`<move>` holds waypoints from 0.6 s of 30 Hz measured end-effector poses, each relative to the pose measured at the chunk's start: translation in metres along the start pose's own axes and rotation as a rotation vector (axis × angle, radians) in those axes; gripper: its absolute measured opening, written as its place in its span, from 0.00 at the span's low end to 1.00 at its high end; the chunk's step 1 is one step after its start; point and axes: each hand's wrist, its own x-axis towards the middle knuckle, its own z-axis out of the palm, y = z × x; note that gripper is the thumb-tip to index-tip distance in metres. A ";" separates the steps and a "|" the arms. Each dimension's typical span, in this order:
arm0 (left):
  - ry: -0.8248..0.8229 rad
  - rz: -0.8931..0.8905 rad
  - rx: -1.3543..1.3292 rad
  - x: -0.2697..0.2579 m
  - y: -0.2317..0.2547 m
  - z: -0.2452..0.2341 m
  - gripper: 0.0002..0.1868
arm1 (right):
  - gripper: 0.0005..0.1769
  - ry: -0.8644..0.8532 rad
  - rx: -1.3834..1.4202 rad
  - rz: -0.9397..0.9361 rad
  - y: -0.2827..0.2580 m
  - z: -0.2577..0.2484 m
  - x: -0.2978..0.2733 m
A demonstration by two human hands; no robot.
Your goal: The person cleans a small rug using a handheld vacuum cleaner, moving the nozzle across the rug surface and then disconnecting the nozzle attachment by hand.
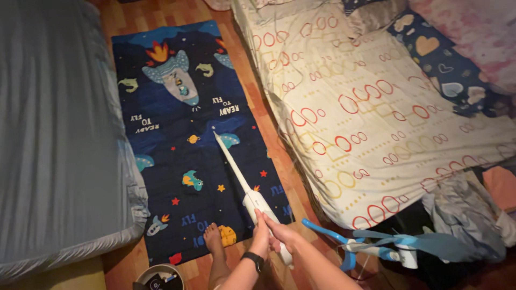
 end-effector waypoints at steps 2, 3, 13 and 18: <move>-0.033 0.039 -0.055 -0.006 -0.007 0.005 0.42 | 0.36 0.126 -0.041 0.028 0.001 -0.003 -0.004; -0.026 0.065 -0.046 -0.005 -0.010 0.004 0.45 | 0.37 0.188 -0.063 0.043 0.002 -0.005 -0.002; 0.069 0.208 -0.117 0.013 0.075 -0.064 0.50 | 0.31 -0.060 -0.178 0.008 -0.044 0.067 0.069; 0.128 0.178 -0.179 0.020 0.139 -0.112 0.50 | 0.27 -0.475 0.236 0.163 -0.075 0.121 0.121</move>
